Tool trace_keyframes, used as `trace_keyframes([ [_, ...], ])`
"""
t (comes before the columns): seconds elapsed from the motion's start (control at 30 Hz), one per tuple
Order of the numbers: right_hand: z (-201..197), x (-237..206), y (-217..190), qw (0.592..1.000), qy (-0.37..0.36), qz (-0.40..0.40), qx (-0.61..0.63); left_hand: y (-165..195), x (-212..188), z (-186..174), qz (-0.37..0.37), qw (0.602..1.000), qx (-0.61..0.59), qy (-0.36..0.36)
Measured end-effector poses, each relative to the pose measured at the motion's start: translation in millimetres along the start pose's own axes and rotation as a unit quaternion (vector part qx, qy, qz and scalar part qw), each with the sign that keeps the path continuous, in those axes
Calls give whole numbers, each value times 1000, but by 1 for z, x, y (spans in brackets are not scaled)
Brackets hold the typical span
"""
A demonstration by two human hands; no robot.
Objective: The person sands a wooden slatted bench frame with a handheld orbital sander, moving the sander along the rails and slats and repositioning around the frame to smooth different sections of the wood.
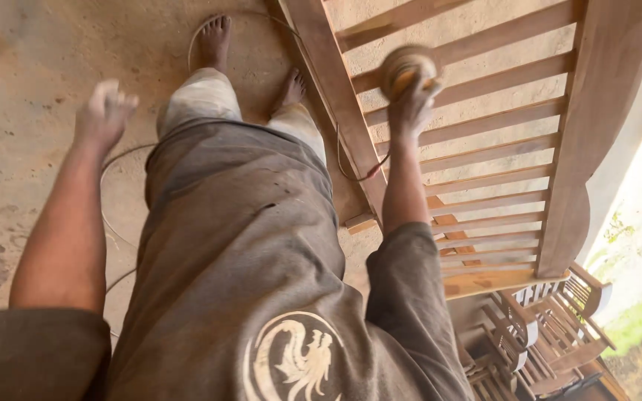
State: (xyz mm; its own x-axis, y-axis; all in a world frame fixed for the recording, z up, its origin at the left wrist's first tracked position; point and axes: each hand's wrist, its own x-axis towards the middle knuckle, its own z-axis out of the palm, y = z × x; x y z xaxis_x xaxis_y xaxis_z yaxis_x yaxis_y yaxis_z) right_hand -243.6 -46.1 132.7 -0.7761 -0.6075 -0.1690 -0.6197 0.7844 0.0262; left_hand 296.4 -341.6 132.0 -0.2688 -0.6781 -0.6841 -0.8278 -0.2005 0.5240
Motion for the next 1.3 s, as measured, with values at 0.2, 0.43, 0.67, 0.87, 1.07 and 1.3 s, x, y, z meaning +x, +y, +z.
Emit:
trace_keyframes([
  [0.2,-4,50,52,996,61,28,54,146,24,130,61,978,-178,-94],
  [0.43,24,24,33,989,-98,-98,-54,316,-54,397,249,890,-332,-189],
  [0.67,30,8,65,942,-87,-322,45,343,-65,484,216,969,-116,23],
  [0.87,-31,42,99,822,-284,-231,437,365,-58,490,169,921,-346,52],
  [1.07,-36,34,81,916,-133,-285,251,360,-72,482,158,908,-388,6],
  [1.3,-32,-9,29,916,-140,-309,215,324,-79,453,38,909,-413,49],
])
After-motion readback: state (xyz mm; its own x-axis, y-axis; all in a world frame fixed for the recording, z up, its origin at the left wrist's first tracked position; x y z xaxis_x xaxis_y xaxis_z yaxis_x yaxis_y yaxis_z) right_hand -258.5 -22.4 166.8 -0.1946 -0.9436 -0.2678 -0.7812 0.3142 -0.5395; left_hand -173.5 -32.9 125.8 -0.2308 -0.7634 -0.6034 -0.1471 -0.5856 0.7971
